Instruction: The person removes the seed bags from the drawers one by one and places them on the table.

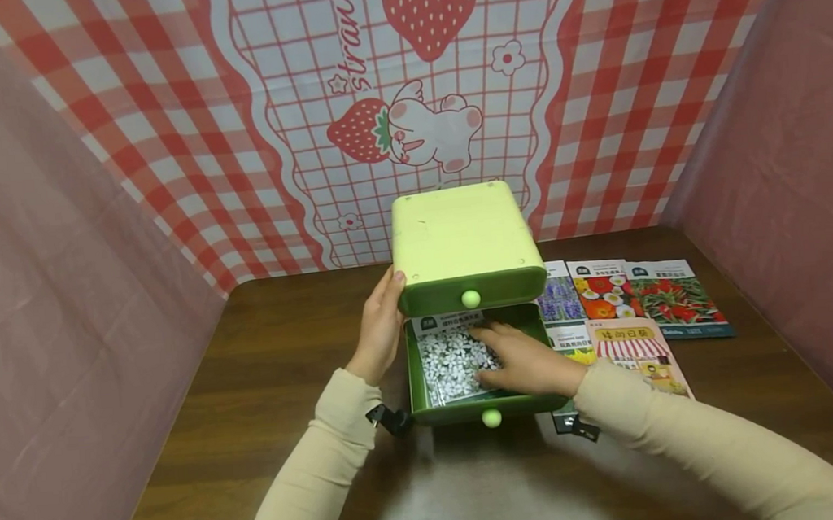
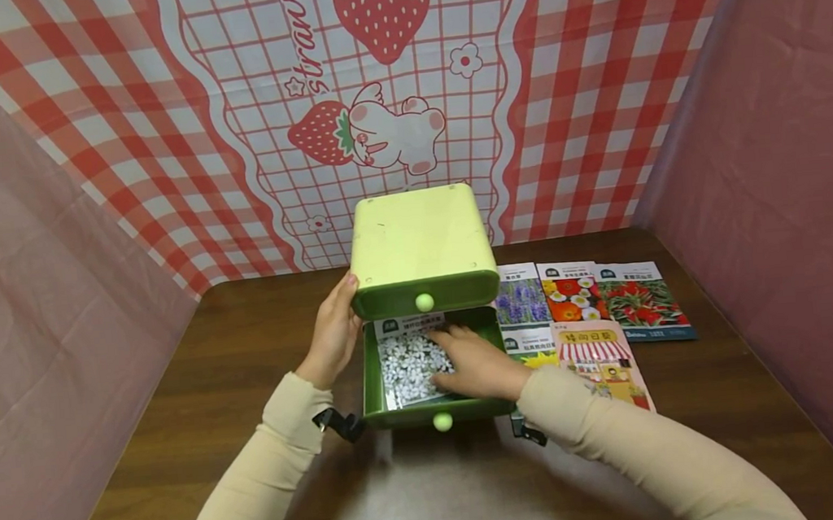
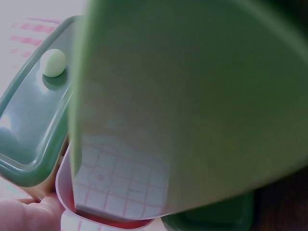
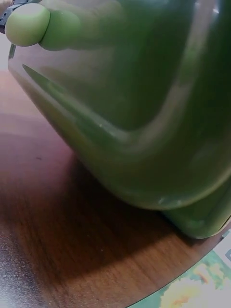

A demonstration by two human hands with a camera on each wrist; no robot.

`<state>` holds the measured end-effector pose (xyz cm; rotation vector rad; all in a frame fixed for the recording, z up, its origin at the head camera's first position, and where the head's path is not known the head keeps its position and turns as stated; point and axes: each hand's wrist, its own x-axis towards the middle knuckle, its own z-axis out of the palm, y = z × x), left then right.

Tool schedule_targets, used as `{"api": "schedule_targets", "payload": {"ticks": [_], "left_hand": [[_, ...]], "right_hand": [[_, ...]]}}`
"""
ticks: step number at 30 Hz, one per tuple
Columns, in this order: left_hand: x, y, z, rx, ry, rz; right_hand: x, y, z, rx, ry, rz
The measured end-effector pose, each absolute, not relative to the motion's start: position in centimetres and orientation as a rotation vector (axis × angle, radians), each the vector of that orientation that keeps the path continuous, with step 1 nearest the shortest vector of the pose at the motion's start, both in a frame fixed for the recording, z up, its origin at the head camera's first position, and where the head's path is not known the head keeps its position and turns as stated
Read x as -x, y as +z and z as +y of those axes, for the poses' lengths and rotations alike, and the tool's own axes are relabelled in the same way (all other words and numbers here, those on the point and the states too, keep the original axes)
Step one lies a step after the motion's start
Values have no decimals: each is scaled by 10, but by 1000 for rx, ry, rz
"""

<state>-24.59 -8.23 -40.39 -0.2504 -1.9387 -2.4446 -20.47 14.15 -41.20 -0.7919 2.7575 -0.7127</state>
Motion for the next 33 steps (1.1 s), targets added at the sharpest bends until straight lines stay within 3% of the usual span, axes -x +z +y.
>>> {"api": "schedule_targets", "payload": {"ticks": [33], "left_hand": [[247, -405, -82, 241, -2466, -1916]], "right_hand": [[210, -413, 143, 588, -1180, 2578]]}}
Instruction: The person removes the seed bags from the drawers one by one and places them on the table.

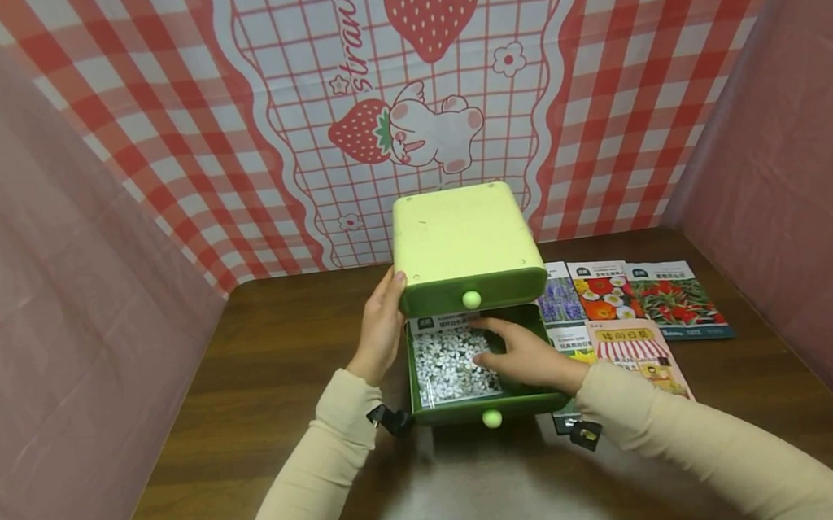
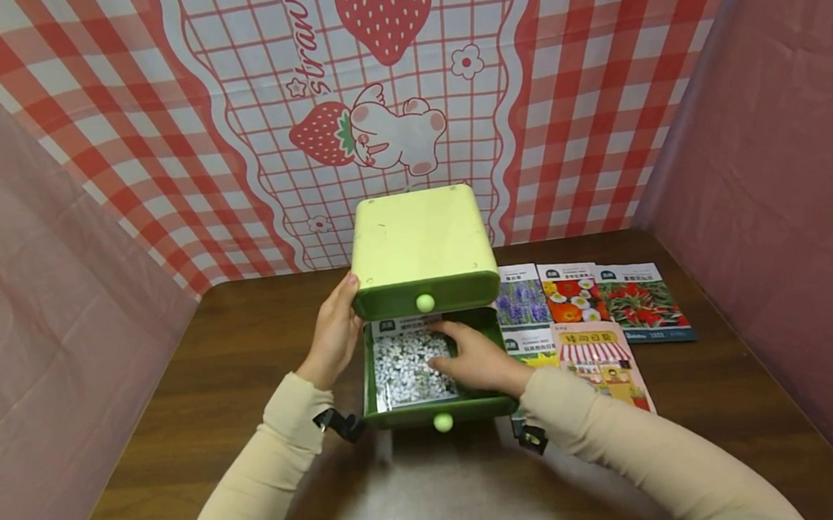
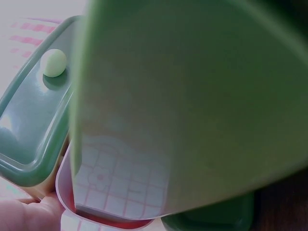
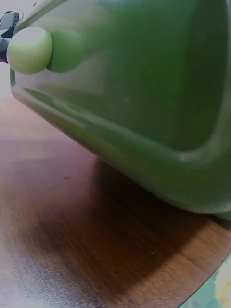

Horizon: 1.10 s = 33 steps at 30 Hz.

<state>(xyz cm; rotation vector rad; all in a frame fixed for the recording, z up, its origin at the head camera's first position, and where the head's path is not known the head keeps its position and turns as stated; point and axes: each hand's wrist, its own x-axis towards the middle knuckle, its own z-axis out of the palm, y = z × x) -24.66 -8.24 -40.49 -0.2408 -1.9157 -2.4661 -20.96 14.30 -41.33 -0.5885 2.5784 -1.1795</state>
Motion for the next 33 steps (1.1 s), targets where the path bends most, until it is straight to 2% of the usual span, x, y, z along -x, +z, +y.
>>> {"api": "schedule_targets", "payload": {"ticks": [16, 26, 33], "left_hand": [[248, -405, -82, 241, -2463, -1919], [246, -404, -82, 228, -2478, -1918], [245, -404, -82, 241, -2477, -1929]], "right_hand": [[214, -412, 145, 435, -1500, 2457], [218, -410, 148, 204, -1676, 2223], [217, -410, 144, 87, -1631, 2120]]}}
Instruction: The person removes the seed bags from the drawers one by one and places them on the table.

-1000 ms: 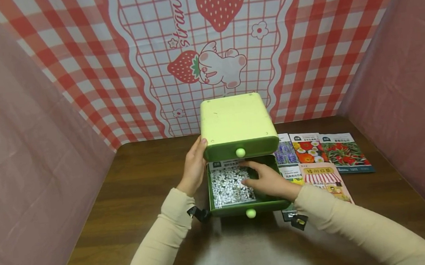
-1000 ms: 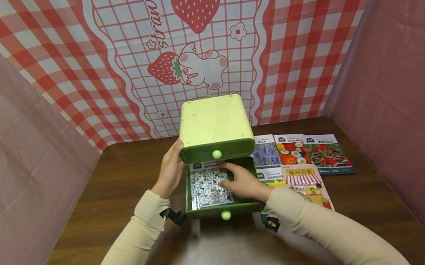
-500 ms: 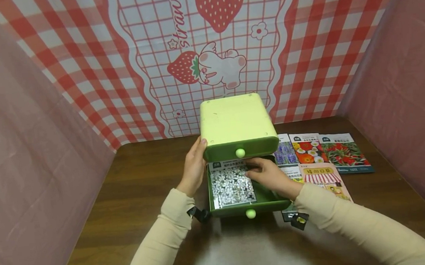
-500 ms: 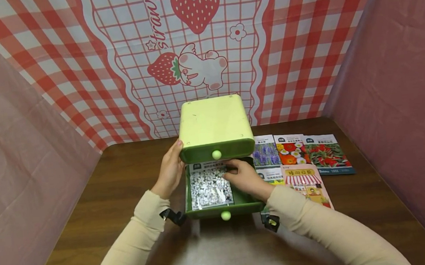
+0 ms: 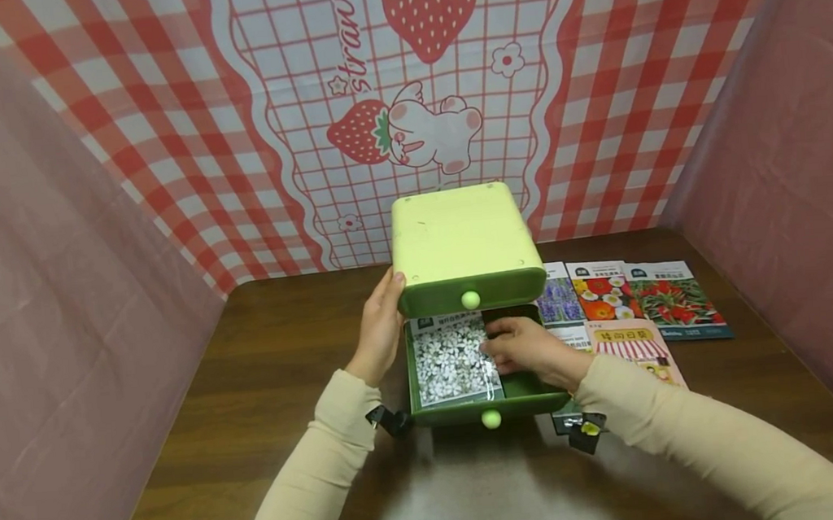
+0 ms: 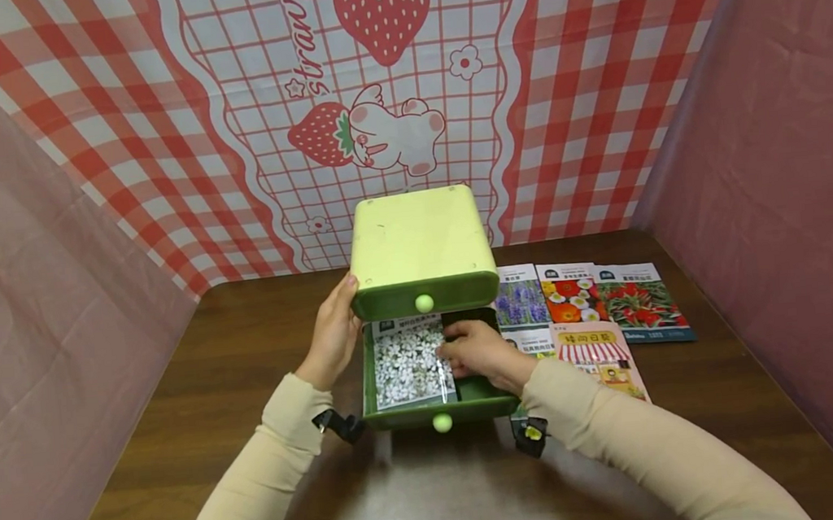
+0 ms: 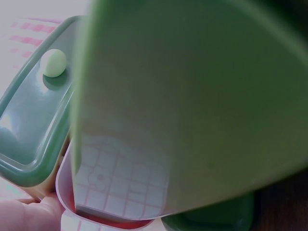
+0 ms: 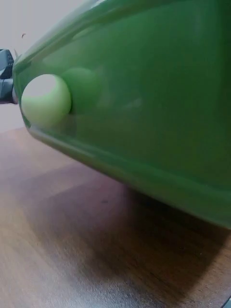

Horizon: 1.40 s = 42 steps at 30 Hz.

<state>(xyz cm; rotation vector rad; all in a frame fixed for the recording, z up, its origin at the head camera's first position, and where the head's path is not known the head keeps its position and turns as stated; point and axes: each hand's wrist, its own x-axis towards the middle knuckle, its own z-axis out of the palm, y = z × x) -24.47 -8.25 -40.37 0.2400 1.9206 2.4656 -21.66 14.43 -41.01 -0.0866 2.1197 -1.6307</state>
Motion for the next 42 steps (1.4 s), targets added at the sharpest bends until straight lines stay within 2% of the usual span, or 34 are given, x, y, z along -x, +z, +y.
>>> {"api": "schedule_targets", "payload": {"ticks": [22, 42], "left_hand": [[246, -403, -81, -240, 2460, 1947], [248, -405, -81, -216, 2443, 1977]], "right_hand": [[218, -412, 143, 101, -1514, 2228], [207, -387, 172, 97, -1568, 2020]]}}
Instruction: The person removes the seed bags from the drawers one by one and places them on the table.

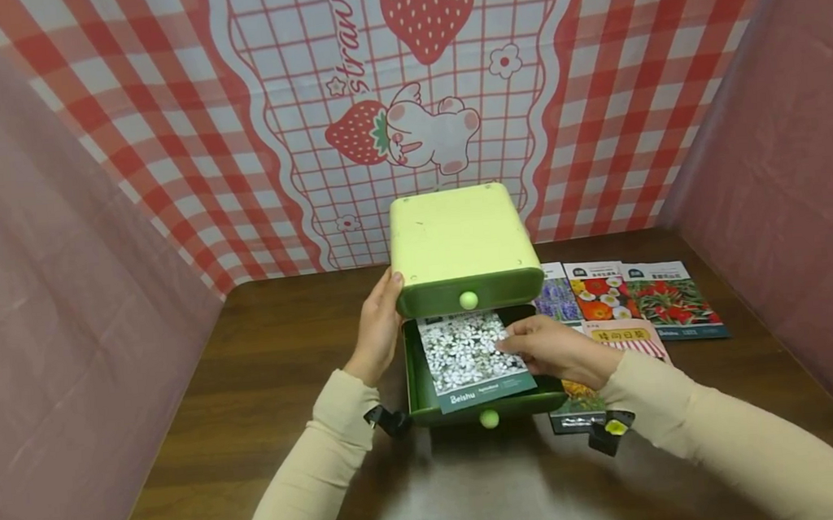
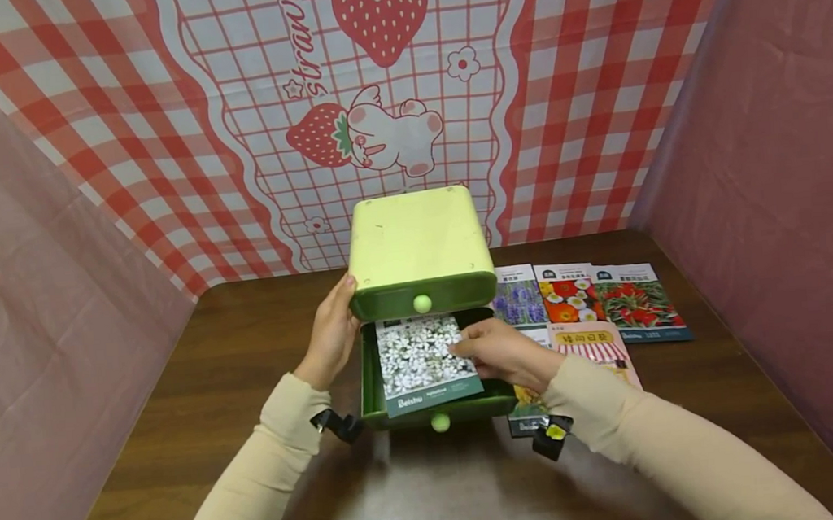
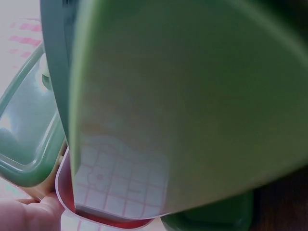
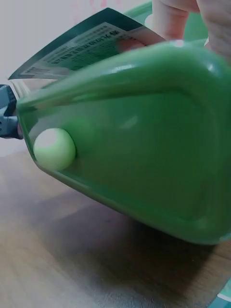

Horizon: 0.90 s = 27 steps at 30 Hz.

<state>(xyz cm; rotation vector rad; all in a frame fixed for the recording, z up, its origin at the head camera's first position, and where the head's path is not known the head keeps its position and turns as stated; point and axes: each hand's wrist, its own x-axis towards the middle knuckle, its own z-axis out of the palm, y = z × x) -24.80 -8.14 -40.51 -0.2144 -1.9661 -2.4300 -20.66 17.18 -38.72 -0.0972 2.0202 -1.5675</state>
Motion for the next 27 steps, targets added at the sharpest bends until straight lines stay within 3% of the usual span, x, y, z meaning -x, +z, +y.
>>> {"api": "schedule_targets", "payload": {"ticks": [27], "left_hand": [[247, -406, -85, 214, -2435, -1969]], "right_hand": [[176, -379, 284, 251, -1541, 1811]]}}
